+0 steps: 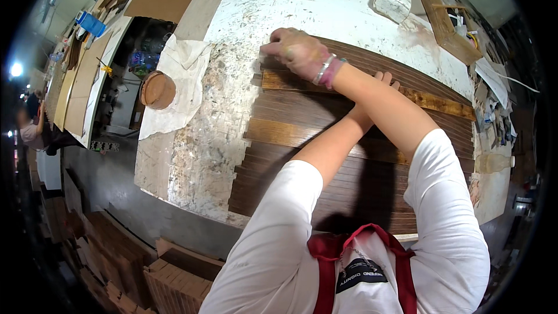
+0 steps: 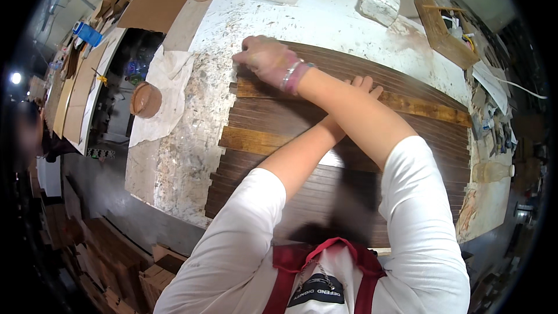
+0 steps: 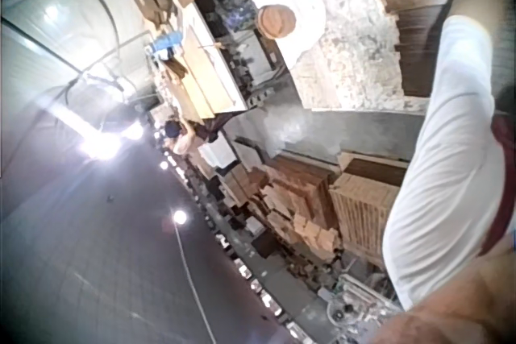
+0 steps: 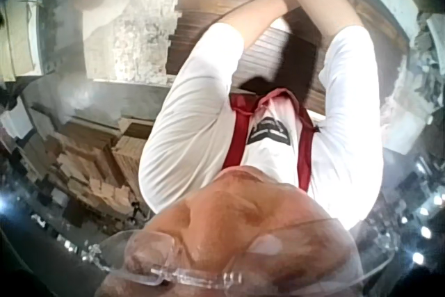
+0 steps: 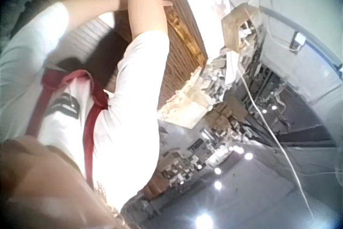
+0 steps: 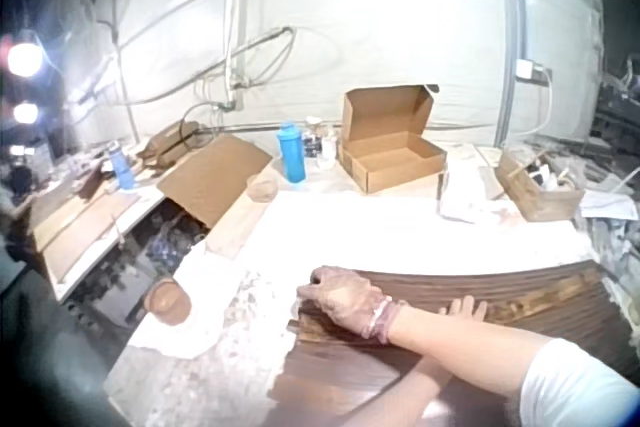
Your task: The person polishes several wooden slats and a larger wood panel on a workbench by hand using a cloth and liquid from a bottle.
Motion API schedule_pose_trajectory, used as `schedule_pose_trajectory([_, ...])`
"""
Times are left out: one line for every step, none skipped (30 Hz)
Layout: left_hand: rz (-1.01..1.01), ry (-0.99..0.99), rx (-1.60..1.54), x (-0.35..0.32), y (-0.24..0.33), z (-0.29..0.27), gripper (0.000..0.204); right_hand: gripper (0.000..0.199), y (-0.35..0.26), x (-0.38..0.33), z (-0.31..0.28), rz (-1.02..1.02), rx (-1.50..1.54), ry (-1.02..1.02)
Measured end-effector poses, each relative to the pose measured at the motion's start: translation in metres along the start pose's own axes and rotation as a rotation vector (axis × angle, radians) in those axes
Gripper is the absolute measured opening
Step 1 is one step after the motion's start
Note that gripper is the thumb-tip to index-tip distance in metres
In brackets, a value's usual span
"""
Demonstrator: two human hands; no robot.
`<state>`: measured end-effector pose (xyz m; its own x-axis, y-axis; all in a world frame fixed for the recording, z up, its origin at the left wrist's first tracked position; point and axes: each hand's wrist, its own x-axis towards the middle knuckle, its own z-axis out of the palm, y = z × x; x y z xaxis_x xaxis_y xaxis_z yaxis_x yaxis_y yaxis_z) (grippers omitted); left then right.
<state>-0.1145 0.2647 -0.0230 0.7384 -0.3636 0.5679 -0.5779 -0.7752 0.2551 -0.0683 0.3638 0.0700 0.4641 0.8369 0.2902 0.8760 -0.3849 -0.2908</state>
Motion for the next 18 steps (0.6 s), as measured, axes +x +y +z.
schedule_pose_trajectory([-0.002, -0.013, -0.02, 0.001, 0.0, 0.002, 0.046, 0.024, 0.008, -0.01, 0.002, 0.017, 0.13, 0.085])
schedule_pose_trajectory([0.0, -0.028, -0.042, 0.002, 0.001, 0.005, 0.047, 0.022, 0.01, -0.013, 0.005, 0.001, 0.194, 0.131])
schedule_pose_trajectory([0.002, -0.027, -0.065, 0.0, 0.001, 0.009, 0.047, 0.02, 0.012, -0.019, 0.007, -0.002, 0.253, 0.183])
schedule_pose_trajectory([0.014, -0.023, -0.096, -0.002, -0.005, 0.01, 0.046, 0.018, 0.019, -0.024, 0.007, 0.001, 0.3, 0.24])
schedule_pose_trajectory([0.052, -0.008, -0.146, 0.005, -0.003, 0.007, 0.046, 0.018, 0.016, -0.034, 0.004, -0.063, 0.306, 0.338])
schedule_pose_trajectory([0.025, -0.104, -0.169, 0.01, -0.004, -0.002, 0.047, 0.018, 0.008, -0.047, 0.001, -0.118, 0.297, 0.434])
schedule_pose_trajectory([0.009, -0.164, -0.141, 0.017, -0.002, -0.004, 0.049, 0.018, 0.005, -0.061, -0.013, -0.088, 0.251, 0.402])
schedule_pose_trajectory([-0.012, -0.179, -0.119, 0.017, -0.008, -0.008, 0.049, 0.019, 0.002, -0.078, -0.027, -0.069, 0.228, 0.365])
schedule_pose_trajectory([0.056, -0.126, -0.085, 0.019, -0.013, -0.008, 0.047, 0.021, 0.005, -0.111, -0.054, 0.032, 0.14, 0.251])
schedule_pose_trajectory([-0.014, -0.264, -0.067, 0.023, -0.012, -0.002, 0.048, 0.023, 0.014, -0.142, -0.076, 0.145, 0.065, 0.135])
schedule_pose_trajectory([0.067, -0.09, 0.15, 0.012, -0.026, 0.017, 0.049, 0.023, 0.04, -0.181, -0.078, 0.126, 0.087, 0.392])
schedule_pose_trajectory([0.052, -0.123, 0.168, 0.008, -0.011, 0.008, 0.052, 0.021, 0.067, -0.231, -0.093, 0.299, 0.013, 0.436])
schedule_pose_trajectory([-0.12, -0.336, 0.038, 0.026, 0.013, -0.018, 0.052, 0.023, 0.091, -0.277, -0.123, 0.552, 0.065, 0.317])
schedule_pose_trajectory([-0.104, -0.31, 0.044, 0.025, 0.015, -0.02, 0.056, 0.029, 0.11, -0.322, -0.145, 0.75, 0.155, 0.42])
schedule_pose_trajectory([-0.1, -0.319, 0.05, 0.026, 0.018, -0.018, 0.054, 0.036, 0.129, -0.369, -0.166, 0.958, 0.266, 0.556])
schedule_pose_trajectory([-0.108, -0.33, 0.065, 0.026, 0.019, -0.021, 0.053, 0.044, 0.147, -0.414, -0.187, 1.132, 0.379, 0.718])
schedule_pose_trajectory([-0.093, -0.333, 0.059, 0.029, 0.023, -0.018, 0.053, 0.054, 0.171, -0.469, -0.199, 1.194, 0.248, 0.859])
schedule_pose_trajectory([-0.077, -0.332, 0.057, 0.031, 0.027, -0.014, 0.052, 0.035, 0.199, -0.526, -0.207, 1.29, 0.083, 0.884])
